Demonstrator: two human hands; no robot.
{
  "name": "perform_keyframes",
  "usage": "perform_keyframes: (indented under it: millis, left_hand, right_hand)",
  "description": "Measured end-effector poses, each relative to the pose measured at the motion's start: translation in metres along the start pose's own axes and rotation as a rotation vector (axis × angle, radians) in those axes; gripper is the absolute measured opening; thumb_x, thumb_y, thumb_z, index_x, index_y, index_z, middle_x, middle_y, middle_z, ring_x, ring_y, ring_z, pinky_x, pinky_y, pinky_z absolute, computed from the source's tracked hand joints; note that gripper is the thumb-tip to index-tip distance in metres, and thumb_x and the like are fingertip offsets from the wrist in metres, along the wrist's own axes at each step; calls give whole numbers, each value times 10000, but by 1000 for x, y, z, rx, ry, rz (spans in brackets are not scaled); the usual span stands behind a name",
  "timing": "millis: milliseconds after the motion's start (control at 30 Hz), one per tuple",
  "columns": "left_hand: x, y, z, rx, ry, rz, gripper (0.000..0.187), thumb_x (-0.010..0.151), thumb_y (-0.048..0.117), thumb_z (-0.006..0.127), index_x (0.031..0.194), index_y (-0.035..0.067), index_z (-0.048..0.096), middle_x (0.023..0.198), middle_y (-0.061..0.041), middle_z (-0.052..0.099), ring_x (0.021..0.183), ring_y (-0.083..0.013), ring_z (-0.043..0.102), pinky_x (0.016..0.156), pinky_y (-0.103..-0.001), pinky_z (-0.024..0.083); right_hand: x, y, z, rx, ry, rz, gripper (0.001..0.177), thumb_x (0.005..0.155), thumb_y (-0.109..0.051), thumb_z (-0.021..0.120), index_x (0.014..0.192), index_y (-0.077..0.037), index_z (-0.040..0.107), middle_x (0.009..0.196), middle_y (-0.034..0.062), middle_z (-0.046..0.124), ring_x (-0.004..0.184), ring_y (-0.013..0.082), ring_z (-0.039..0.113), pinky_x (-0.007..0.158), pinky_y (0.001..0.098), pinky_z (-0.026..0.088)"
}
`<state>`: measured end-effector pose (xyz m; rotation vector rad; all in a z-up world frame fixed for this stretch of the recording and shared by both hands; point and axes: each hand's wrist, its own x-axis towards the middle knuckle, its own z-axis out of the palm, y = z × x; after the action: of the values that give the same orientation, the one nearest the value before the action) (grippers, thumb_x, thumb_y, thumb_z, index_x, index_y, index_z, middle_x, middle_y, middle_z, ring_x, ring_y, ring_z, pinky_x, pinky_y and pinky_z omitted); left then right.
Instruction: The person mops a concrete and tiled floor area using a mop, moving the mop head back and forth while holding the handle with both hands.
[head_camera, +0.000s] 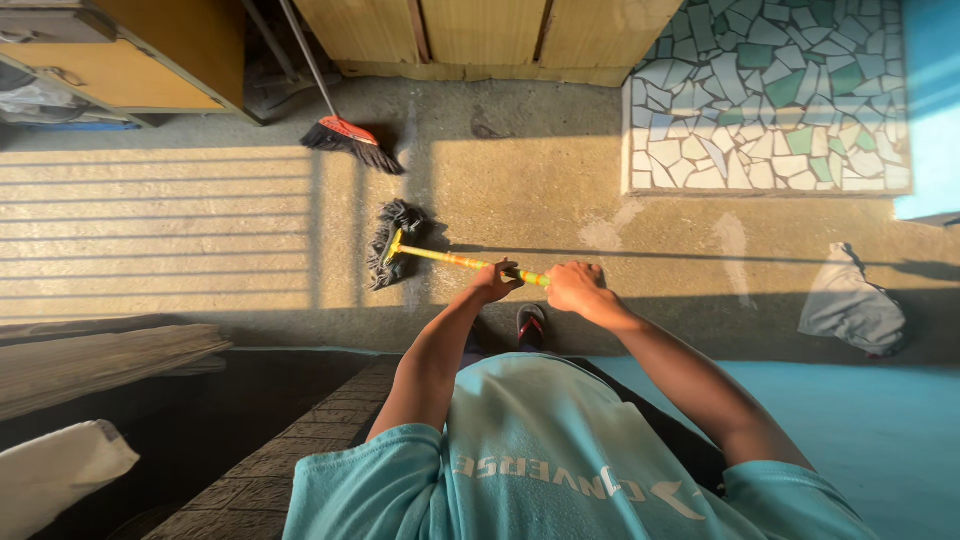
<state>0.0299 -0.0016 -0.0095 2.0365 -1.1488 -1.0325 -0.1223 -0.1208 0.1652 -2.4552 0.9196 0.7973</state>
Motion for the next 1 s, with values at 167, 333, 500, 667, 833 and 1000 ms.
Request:
perform_keyframes:
  millis: [167,333,500,667,833,1000]
  left_hand:
    - [11,31,24,-73,-13,99,441,825,378,797,1155,103,695,1233,-107,724,1146,-307,691,980,-401,550]
    - [-11,25,22,-22,186,114,365,832,299,799,1115,99,683,1170,-87,706,1085,-325,678,896,-428,554]
    - [-45,-6,-8,22,285,-125,378,859,316,775,1205,180,706,1228,-33,734,1100,-302,694,917,-411,571]
    - [-87,-41,-41,76,375,-243,446,864,309,756,1282,177,676,1323,-53,697,1194,-309,655,978,-414,540]
    - [-109,-63,-27,-70,290,-347,921,798,355,800,1552,113,331,1641,-177,266,1428,-358,409,1134,-436,385]
    - [-85,-57,28,-44,176,-391,1103,739,389,836,1620,117,229,1683,-266,97,1527,-417,245,1214,-447,280]
  right_hand:
    - [-6,54,5,312,137,-143,352,857,-228,695,1196,-137,709,879,204,734,785,371,756,714,480,588]
    - [7,41,18,223,158,-318,206,876,-205,675,1033,-106,764,811,220,723,780,405,715,718,502,560]
    - [13,-14,18,55,155,-385,200,877,-233,663,1007,-108,748,875,182,740,820,406,721,722,544,563]
    - [56,-70,62,-43,185,-565,260,858,-262,666,1036,-81,726,854,196,742,813,415,728,739,555,562]
    - [79,-86,123,-186,33,-629,325,918,-289,600,1116,-42,672,877,198,743,827,400,733,728,553,556]
    - [47,-35,128,-172,-14,-478,380,979,-395,565,1177,-86,664,964,209,739,903,410,719,758,558,540]
